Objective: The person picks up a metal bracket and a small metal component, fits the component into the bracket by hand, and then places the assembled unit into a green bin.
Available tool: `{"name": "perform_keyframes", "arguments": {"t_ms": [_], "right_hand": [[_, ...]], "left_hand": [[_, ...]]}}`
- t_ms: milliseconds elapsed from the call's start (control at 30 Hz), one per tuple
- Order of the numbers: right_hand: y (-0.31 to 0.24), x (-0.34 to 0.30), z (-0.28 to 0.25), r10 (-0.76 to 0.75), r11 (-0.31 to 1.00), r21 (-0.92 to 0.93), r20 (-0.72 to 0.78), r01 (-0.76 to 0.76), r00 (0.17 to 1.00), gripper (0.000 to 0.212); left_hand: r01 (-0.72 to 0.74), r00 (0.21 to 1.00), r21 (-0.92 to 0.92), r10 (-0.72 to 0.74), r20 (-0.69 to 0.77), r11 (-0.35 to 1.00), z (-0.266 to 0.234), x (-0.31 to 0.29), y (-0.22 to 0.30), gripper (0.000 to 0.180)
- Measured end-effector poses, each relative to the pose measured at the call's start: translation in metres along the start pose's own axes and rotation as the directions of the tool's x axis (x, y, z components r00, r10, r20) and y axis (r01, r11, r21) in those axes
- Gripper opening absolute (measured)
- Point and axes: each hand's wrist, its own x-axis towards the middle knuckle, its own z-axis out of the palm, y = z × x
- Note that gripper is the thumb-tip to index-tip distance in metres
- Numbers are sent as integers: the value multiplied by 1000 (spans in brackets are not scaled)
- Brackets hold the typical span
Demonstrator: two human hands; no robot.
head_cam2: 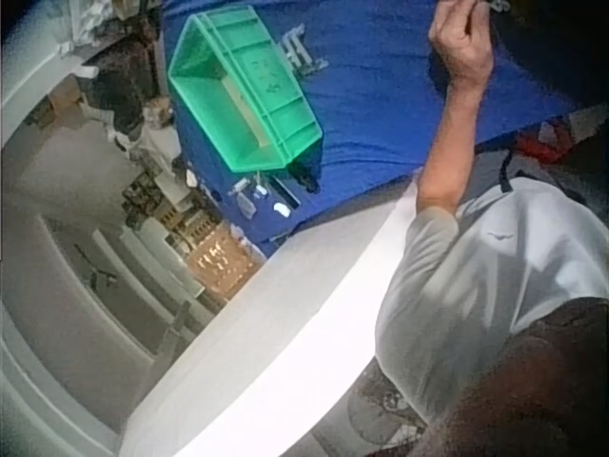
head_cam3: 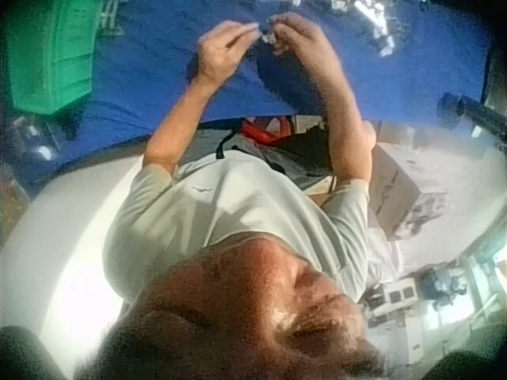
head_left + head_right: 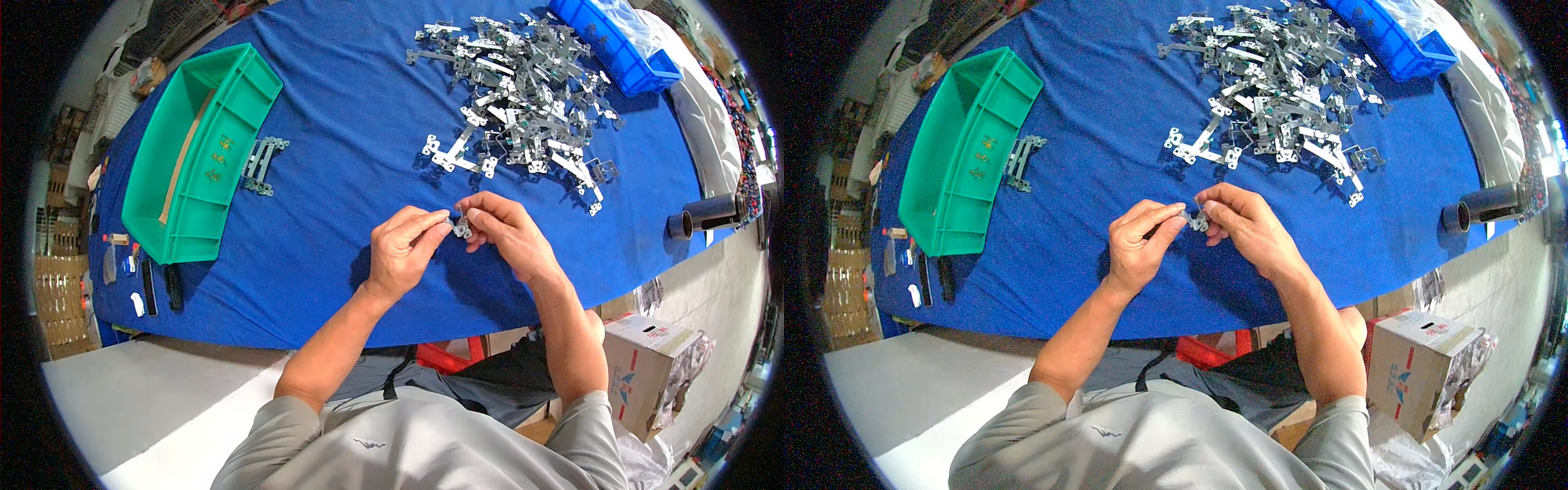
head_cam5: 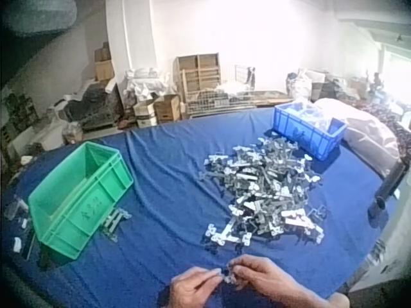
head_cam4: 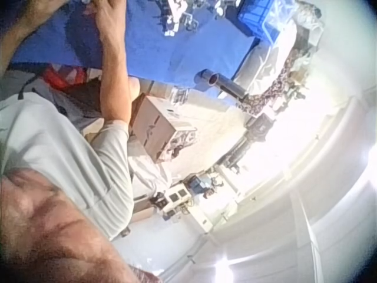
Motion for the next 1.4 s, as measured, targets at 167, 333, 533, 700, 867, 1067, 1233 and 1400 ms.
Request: {"name": "perform_keyframes", "arguments": {"t_ms": [167, 333, 533, 700, 867, 1067, 1233, 1400], "right_hand": [[4, 0, -2, -60, 995, -77, 57, 64, 997, 20], [5, 1, 2, -97, 994, -51, -81, 93, 992, 16], [3, -1, 4, -306, 915, -322, -156, 244, 939, 16], [-15, -6, -2, 82, 973, -217, 21, -75, 996, 18], [-8, -8, -1, 19, 961, -277, 1, -18, 1000, 17], [-4, -8, 0, -50, 944, -325, 12, 51, 999, 15], [-8, -9, 3, -67, 918, -391, -12, 57, 998, 15], [-4, -7, 3, -18, 980, -200, 7, 19, 1000, 16]], "left_hand": [[-33, 999, -15, 33, 17, 999, 0, 0, 0, 17], [-38, 999, 20, 38, 23, 999, 2, -1, 2, 17], [-69, 997, 26, 68, 22, 997, 2, 2, 0, 17], [-65, 991, 42, 70, -118, 997, -1, -2, -1, 16], [-52, 990, 54, 59, -129, 997, -1, -2, 1, 15], [-31, 993, 40, 35, -116, 999, -1, 0, 1, 15], [-21, 997, 6, 21, -75, 1000, 0, 0, 1, 16], [-48, 996, 15, 49, -75, 999, 1, 1, 0, 16]]}}
